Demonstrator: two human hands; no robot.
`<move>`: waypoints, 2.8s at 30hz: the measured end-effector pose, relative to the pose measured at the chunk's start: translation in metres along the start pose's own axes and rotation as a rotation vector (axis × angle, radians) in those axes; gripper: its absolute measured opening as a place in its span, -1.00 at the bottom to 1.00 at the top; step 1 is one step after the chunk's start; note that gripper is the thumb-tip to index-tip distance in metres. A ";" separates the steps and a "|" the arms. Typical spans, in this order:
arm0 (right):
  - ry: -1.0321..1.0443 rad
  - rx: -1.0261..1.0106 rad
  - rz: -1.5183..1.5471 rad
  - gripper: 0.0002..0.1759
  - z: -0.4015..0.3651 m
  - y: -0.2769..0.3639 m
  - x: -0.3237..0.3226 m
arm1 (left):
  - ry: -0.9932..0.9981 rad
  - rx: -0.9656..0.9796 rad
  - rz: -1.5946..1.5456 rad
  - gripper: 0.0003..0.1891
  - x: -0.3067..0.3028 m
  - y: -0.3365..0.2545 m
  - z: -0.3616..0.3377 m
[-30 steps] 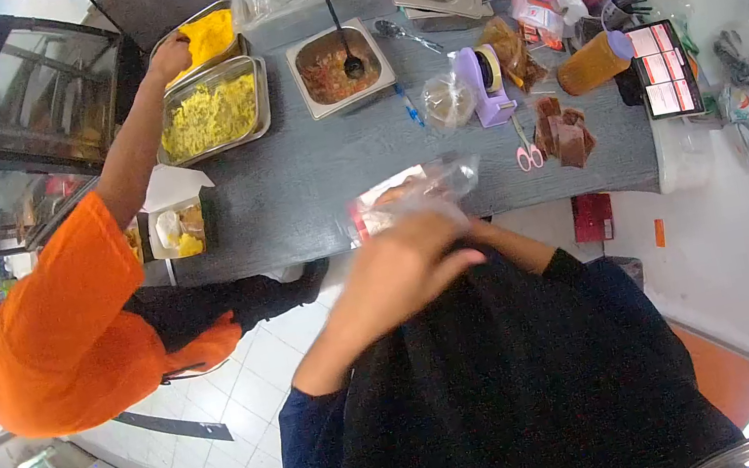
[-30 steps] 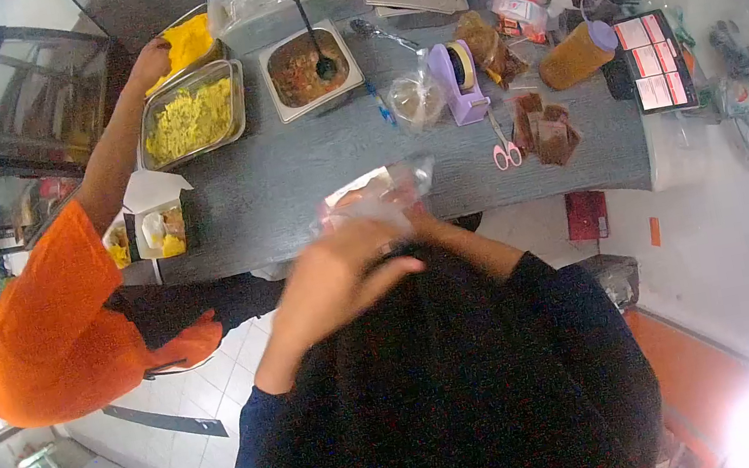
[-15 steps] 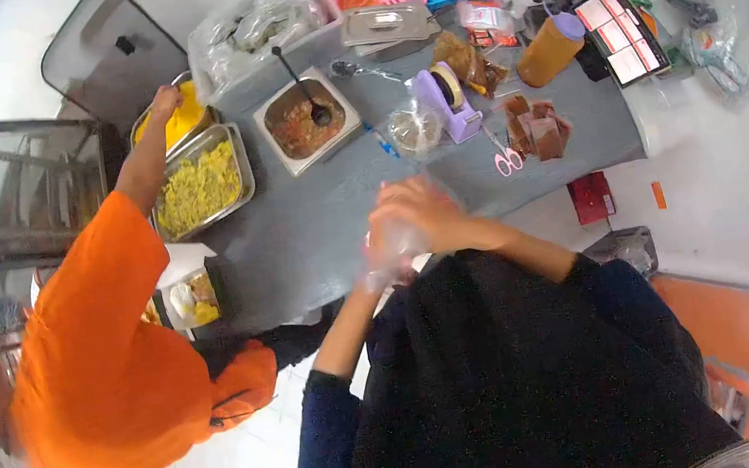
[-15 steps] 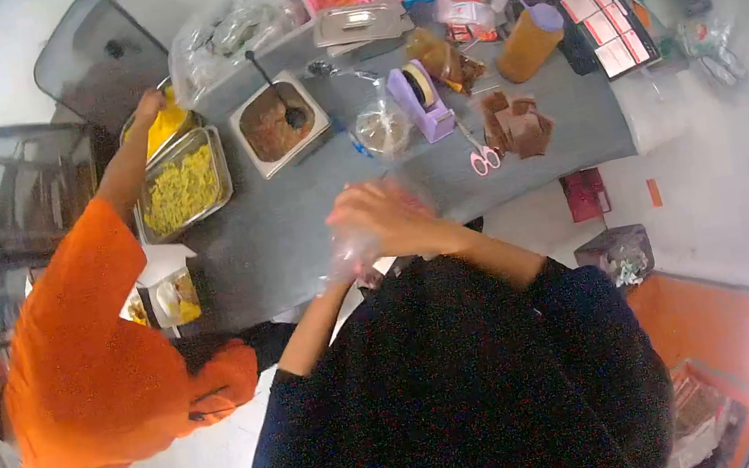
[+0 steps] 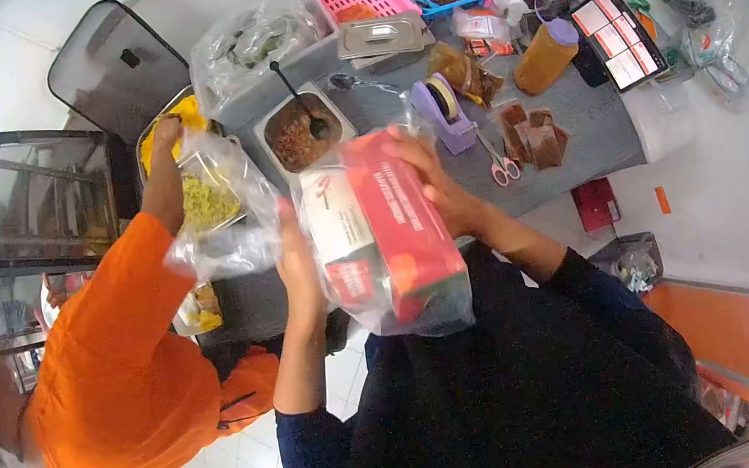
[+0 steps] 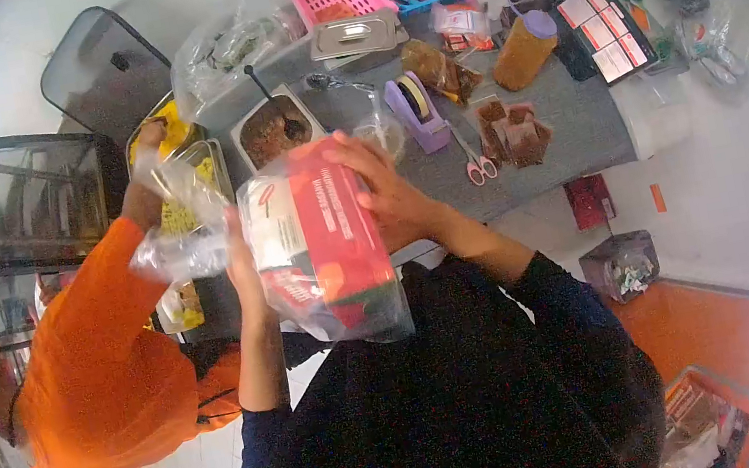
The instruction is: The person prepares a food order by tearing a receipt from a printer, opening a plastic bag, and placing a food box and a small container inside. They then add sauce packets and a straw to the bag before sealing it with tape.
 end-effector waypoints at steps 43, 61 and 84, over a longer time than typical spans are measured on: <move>-0.219 0.755 -0.114 -0.66 -0.048 -0.241 -0.042 | -0.573 -0.007 0.466 -0.55 -0.082 0.150 0.062; -0.255 0.777 -0.041 -0.86 -0.078 -0.269 -0.031 | -0.552 0.027 0.373 -0.58 -0.072 0.145 0.055; -0.075 0.614 -0.159 -0.70 -0.036 -0.228 -0.049 | -0.499 0.131 0.337 -0.56 -0.068 0.139 0.053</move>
Point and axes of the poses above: each hand's wrist, its own z-axis towards the middle knuckle, its own x-axis out of the palm, y = z × x, the point moved 8 cm from there along z, towards the middle knuckle, and after that the axes turned 10 degrees about -x, right-handed, at the moved point
